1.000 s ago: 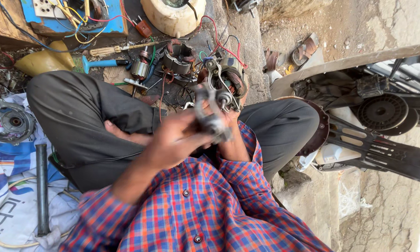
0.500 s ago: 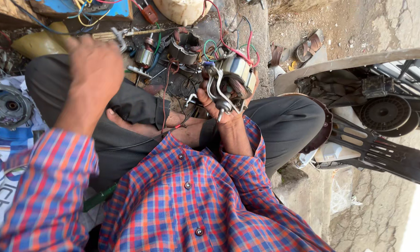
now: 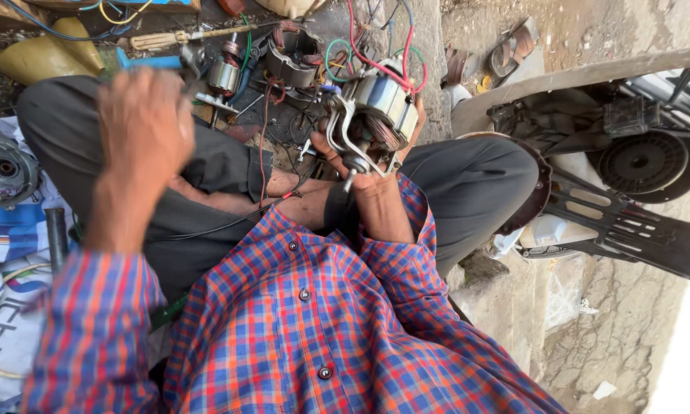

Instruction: The person sits on the ground holding a starter motor and uses a screwdriver to unscrew and work on its housing. They turn the motor over, manipulate its red and green wires and terminals by hand, and continue loosening and refitting screws on the assembly.

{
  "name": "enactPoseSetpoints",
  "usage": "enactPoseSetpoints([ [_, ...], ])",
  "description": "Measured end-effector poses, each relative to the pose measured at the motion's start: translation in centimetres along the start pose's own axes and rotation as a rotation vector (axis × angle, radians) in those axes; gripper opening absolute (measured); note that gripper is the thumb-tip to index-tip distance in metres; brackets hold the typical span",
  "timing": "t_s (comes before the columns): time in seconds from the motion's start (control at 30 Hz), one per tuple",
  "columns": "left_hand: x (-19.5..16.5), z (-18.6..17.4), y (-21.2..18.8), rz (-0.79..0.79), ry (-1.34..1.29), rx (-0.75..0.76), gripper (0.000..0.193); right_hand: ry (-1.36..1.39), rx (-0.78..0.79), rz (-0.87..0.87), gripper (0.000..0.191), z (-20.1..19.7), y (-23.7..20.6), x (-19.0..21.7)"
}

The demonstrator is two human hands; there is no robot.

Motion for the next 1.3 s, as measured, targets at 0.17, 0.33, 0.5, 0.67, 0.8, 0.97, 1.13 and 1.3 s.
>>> enactPoseSetpoints([
  [0.17,-4.9,-0.3,-6.2,-0.042,-0.538,-0.027,0.012,0.008,0.170,-0.094,0.089,1.9,0.2,1.2],
  [0.33,-3.6,-3.2,-14.0,-0.149,-0.304,-0.005,0.016,0.026,0.140,-0.129,0.081,1.5,2.0,1.8],
  [0.5,1.4,-1.6,-25.3,-0.609,-0.372,0.416,0.032,0.045,0.123,-0.170,0.081,0.8,3.0,2.3],
  [0.67,0.7,0.2,-28.5,-0.525,-0.483,0.370,0.052,0.030,0.137,-0.205,0.074,0.9,3.1,2.5],
  [0.8,1.7,0.4,-28.1,-0.551,-0.515,0.364,0.044,0.041,0.138,-0.196,0.070,0.7,3.5,2.5],
  [0.97,3.7,-2.4,-27.6,-0.778,-0.621,0.267,0.033,0.005,0.090,-0.206,0.067,0.0,3.8,2.7],
  [1.13,0.5,-5.3,-23.4,-0.607,-0.694,0.065,0.030,0.036,0.068,-0.208,0.072,0.0,3.2,2.4],
  [1.3,-6.0,-6.3,-18.6,-0.353,-0.764,-0.091,0.036,0.055,0.162,-0.151,0.079,1.5,2.7,1.6],
])
Point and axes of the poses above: each hand's wrist, its own y-axis towards the middle knuckle, its own z-axis out of the palm, x = y × z, the point moved 10 cm from there along y, towards the middle knuckle, and after that the axes turned 15 degrees about -y, right-handed, at the moved point
